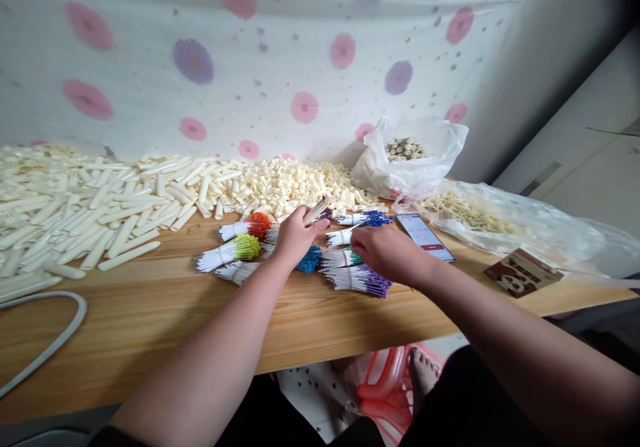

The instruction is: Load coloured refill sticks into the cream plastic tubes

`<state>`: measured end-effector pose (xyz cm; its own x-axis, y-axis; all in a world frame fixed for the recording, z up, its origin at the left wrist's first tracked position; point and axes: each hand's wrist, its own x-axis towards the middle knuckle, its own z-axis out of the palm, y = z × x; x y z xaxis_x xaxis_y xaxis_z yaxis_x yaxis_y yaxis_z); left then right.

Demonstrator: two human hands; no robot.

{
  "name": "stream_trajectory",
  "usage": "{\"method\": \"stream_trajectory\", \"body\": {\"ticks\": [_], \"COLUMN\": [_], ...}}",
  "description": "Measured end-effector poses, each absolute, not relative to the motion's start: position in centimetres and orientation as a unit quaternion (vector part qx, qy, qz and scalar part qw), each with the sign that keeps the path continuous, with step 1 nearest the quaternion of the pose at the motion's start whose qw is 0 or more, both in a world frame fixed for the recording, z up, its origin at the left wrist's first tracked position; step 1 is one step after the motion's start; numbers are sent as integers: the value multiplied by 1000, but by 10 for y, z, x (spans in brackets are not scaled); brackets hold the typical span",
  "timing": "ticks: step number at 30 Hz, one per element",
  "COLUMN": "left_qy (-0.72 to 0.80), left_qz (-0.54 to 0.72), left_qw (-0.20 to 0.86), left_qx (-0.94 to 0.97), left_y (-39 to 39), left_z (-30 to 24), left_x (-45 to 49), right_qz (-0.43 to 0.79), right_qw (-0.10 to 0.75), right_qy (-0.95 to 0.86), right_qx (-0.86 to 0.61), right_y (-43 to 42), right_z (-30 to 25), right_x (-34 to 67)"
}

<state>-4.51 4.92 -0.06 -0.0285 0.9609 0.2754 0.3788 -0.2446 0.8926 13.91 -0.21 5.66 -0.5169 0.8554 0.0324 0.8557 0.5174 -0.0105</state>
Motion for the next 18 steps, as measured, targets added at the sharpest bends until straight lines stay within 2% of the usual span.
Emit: {"method": "stream_trajectory", "body": {"ticks": [5,11,18], "left_qy": [391,394,373], "left_qz": [335,339,387], "left_qw": [442,468,514], "left_qx": [735,715,668], "left_y": [8,-5,3], "left_z": [13,7,5], "left_x": [-17,-4,-5], "right_qz": [121,197,527], "right_qw": [162,284,401], "right_qy": [-893,-861,-671], "right_qx": [-402,-374,-334], "right_y": [-26,-23,-15], "right_z": [55,34,17], "right_x": [185,192,194]}}
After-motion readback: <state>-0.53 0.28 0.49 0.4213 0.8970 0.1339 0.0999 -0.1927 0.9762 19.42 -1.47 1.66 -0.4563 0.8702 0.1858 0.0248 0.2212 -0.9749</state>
